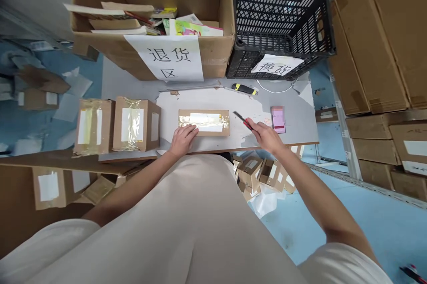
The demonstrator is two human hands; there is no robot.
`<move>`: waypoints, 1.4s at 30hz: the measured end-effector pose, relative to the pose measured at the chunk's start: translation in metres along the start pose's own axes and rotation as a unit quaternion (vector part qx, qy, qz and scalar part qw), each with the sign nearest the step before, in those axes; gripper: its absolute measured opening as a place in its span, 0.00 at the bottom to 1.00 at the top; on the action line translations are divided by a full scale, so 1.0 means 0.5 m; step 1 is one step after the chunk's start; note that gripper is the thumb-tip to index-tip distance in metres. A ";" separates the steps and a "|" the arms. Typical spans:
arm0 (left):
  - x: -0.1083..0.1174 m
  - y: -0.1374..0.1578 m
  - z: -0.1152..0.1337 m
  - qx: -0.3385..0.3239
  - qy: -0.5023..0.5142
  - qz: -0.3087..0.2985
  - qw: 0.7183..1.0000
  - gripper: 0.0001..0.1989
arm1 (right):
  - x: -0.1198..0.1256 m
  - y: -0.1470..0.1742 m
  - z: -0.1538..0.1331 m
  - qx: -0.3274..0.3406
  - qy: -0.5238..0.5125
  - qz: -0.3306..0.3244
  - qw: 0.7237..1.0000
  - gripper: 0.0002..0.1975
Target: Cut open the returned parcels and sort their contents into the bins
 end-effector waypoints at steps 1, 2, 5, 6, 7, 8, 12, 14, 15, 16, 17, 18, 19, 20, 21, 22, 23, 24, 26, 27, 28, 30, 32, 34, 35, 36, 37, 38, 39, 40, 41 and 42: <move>0.008 -0.007 0.001 0.001 -0.004 -0.015 1.000 0.16 | -0.012 -0.002 0.015 -0.030 -0.096 0.005 0.995 0.27; 0.017 -0.016 0.000 0.005 -0.008 -0.027 1.000 0.18 | -0.031 -0.004 0.027 -0.062 -0.184 0.000 0.981 0.28; 0.040 -0.049 -0.020 0.030 -0.022 -0.037 0.999 0.35 | -0.104 -0.004 0.035 -0.143 -0.366 -0.034 0.919 0.30; 0.045 -0.060 -0.029 0.040 -0.023 -0.036 0.998 0.42 | -0.124 -0.003 0.030 -0.160 -0.402 -0.042 0.901 0.31; 0.045 -0.070 -0.038 0.047 -0.021 -0.038 0.998 0.48 | -0.140 -0.001 0.024 -0.170 -0.427 -0.046 0.887 0.31; 0.042 -0.079 -0.046 0.051 -0.017 -0.044 0.998 0.52 | -0.151 0.001 0.017 -0.174 -0.446 -0.050 0.877 0.31; 0.019 -0.096 -0.061 0.051 -0.001 -0.071 0.996 0.56 | -0.169 -0.002 0.011 -0.164 -0.472 -0.074 0.863 0.32; 0.015 -0.096 -0.063 0.054 0.000 -0.067 0.996 0.56 | -0.162 -0.008 0.015 -0.142 -0.452 -0.083 0.877 0.32; 0.014 -0.095 -0.064 0.056 0.002 -0.063 0.996 0.56 | -0.155 -0.012 0.018 -0.129 -0.433 -0.082 0.888 0.32; 0.014 -0.094 -0.064 0.057 0.004 -0.061 0.996 0.56 | -0.148 -0.013 0.019 -0.115 -0.411 -0.083 0.901 0.31; 0.013 -0.093 -0.064 0.059 0.006 -0.061 0.996 0.56 | -0.142 -0.013 0.018 -0.102 -0.388 -0.086 0.912 0.30; 0.013 -0.092 -0.064 0.061 0.010 -0.060 0.996 0.57 | -0.139 -0.011 0.016 -0.091 -0.366 -0.093 0.921 0.30; 0.012 -0.091 -0.064 0.062 0.013 -0.061 0.996 0.57 | -0.137 -0.006 0.014 -0.082 -0.349 -0.102 0.928 0.30; 0.012 -0.090 -0.064 0.064 0.016 -0.061 0.996 0.57 | -0.139 0.001 0.011 -0.078 -0.338 -0.113 0.931 0.29; 0.011 -0.090 -0.064 0.063 0.017 -0.061 0.996 0.57 | -0.142 0.010 0.009 -0.078 -0.334 -0.123 0.931 0.29; 0.010 -0.089 -0.064 0.061 0.018 -0.061 0.996 0.57 | -0.147 0.019 0.008 -0.081 -0.332 -0.130 0.931 0.30; 0.009 -0.089 -0.064 0.057 0.017 -0.061 0.996 0.57 | -0.151 0.027 0.008 -0.084 -0.332 -0.130 0.930 0.30; 0.008 -0.089 -0.063 0.054 0.016 -0.062 0.996 0.57 | -0.155 0.035 0.008 -0.087 -0.331 -0.125 0.931 0.30; 0.005 -0.087 -0.064 0.052 0.015 -0.061 0.997 0.57 | -0.162 0.049 0.007 -0.092 -0.326 -0.106 0.935 0.29; 0.004 -0.086 -0.065 0.053 0.015 -0.061 0.997 0.56 | -0.166 0.054 0.006 -0.097 -0.327 -0.098 0.935 0.30; 0.003 -0.086 -0.066 0.054 0.016 -0.059 0.997 0.56 | -0.173 0.060 0.003 -0.105 -0.331 -0.094 0.933 0.30; 0.003 -0.085 -0.066 0.054 0.017 -0.055 0.997 0.56 | -0.187 0.072 -0.005 -0.127 -0.349 -0.093 0.924 0.31; 0.003 -0.084 -0.065 0.052 0.019 -0.052 0.997 0.56 | -0.198 0.084 -0.018 -0.147 -0.371 -0.084 0.913 0.32; 0.003 -0.084 -0.064 0.049 0.021 -0.050 0.997 0.55 | -0.205 0.097 -0.032 -0.164 -0.388 -0.066 0.905 0.33; 0.002 -0.084 -0.063 0.047 0.022 -0.050 0.997 0.55 | -0.209 0.104 -0.038 -0.171 -0.395 -0.059 0.901 0.34; 0.002 -0.084 -0.063 0.045 0.023 -0.050 0.997 0.55 | -0.213 0.110 -0.043 -0.178 -0.401 -0.054 0.897 0.34; 0.001 -0.084 -0.063 0.044 0.024 -0.050 0.997 0.54 | -0.217 0.116 -0.046 -0.184 -0.406 -0.051 0.894 0.34; 0.000 -0.085 -0.063 0.044 0.024 -0.051 0.997 0.54 | -0.221 0.121 -0.047 -0.189 -0.410 -0.049 0.891 0.34; 0.000 -0.085 -0.063 0.043 0.024 -0.052 0.997 0.54 | -0.225 0.125 -0.047 -0.193 -0.413 -0.048 0.889 0.34; -0.001 -0.085 -0.063 0.042 0.023 -0.053 0.997 0.54 | -0.227 0.127 -0.046 -0.193 -0.415 -0.047 0.888 0.33; -0.001 -0.085 -0.063 0.041 0.023 -0.053 0.998 0.54 | -0.229 0.129 -0.044 -0.192 -0.415 -0.046 0.888 0.33; -0.001 -0.085 -0.063 0.038 0.022 -0.053 0.998 0.54 | -0.231 0.131 -0.040 -0.189 -0.415 -0.045 0.889 0.33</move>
Point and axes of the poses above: each hand's wrist, its own y-axis away from the middle knuckle, its own x-axis out of the back of the hand, z = x × y, the point moved 9 cm from there along -y, towards the middle knuckle, and after that the axes turned 12 degrees about -x, right-handed, at the moved point
